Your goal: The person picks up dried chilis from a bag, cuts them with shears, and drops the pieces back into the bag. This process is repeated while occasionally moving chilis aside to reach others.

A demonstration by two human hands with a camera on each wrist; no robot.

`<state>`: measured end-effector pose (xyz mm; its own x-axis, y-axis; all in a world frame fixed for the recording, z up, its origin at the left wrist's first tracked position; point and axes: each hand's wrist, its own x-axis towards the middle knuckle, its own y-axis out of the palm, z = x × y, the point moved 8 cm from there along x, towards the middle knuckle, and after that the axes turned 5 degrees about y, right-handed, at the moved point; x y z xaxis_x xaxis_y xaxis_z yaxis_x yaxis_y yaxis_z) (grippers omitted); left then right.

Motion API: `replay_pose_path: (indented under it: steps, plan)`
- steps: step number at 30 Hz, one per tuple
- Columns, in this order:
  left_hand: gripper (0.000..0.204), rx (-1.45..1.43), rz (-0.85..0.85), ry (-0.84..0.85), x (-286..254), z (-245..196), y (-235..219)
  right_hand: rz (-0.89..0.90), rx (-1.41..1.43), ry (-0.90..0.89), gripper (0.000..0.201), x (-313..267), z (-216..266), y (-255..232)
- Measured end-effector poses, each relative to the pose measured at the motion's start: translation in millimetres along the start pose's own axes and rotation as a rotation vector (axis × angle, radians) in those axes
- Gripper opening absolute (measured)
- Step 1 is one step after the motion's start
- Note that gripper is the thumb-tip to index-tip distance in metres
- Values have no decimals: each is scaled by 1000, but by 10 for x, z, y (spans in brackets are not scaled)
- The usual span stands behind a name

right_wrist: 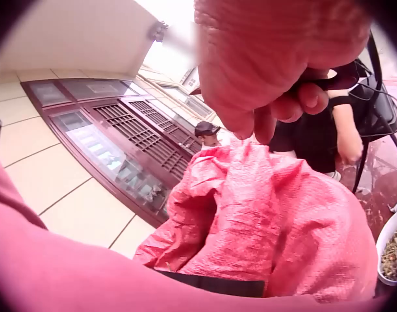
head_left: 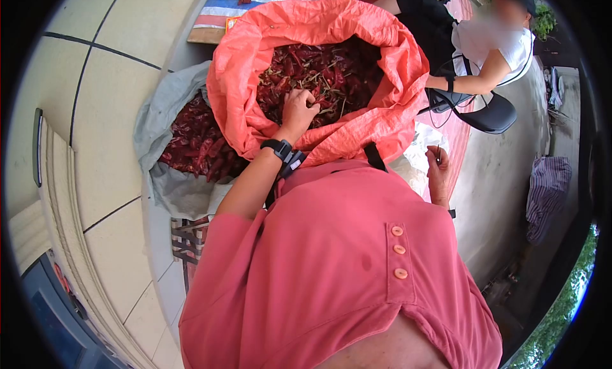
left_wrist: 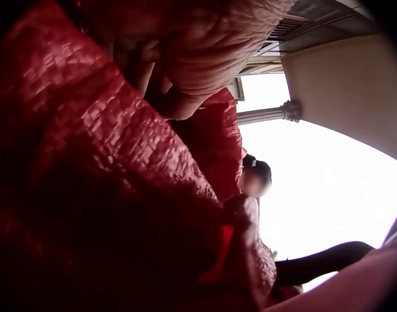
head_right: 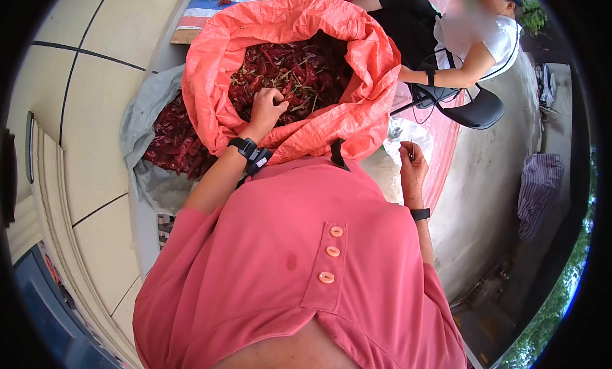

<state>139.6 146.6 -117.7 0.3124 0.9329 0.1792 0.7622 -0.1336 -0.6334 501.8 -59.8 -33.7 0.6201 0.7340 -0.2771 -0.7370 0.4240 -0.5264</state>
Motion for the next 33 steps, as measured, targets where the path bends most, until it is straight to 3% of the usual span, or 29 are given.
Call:
replay_pose_path:
  steps: [3, 4, 7, 9, 11, 13, 16, 18, 22, 24, 27, 28, 31, 33]
  plan:
    - [22, -280, -36, 32, 93, -443, -307, 134, 151, -154, 15, 71, 780, 184]
    - [22, -380, -8, -31, 105, -567, -388, 220, 161, -149, 16, 70, 1036, 312]
    - [21, -491, -35, 76, 157, -1008, -635, 533, 45, -180, 20, -93, 1818, 743]
    - [25, -481, -65, 145, 180, -1199, -733, 674, 157, -268, 24, -206, 2158, 1093]
    - [30, -409, -114, 223, 164, -1516, -957, 791, 248, -230, 27, -268, 2315, 1377]
    - [35, -400, -113, 176, 145, -1558, -993, 837, 372, -195, 25, -333, 2413, 1583]
    - [34, -346, -231, 111, 76, -1588, -1136, 874, 368, -203, 19, -325, 2387, 1735]
    - [30, -344, -252, 173, 41, -1682, -1212, 870, 311, -219, 15, -328, 2386, 1736]
    - [24, -55, -251, 290, -7, -1754, -1161, 683, 176, -830, 9, -514, 2725, 1633]
    - [19, -182, -178, 166, -9, -1696, -1087, 548, -18, -1159, 7, -766, 2870, 1545]
    - [15, -317, -133, 120, -39, -1701, -1011, 653, 96, -835, 4, -632, 2720, 1531]
    - [14, -356, -128, 128, -40, -1718, -990, 778, 270, -585, 5, -607, 2682, 1513]
    - [13, -337, -147, 245, -74, -1878, -1067, 1017, 450, -144, 8, -489, 2450, 1567]
    - [13, -247, -151, 311, -84, -1953, -1089, 1094, 624, 57, 10, -477, 2344, 1634]
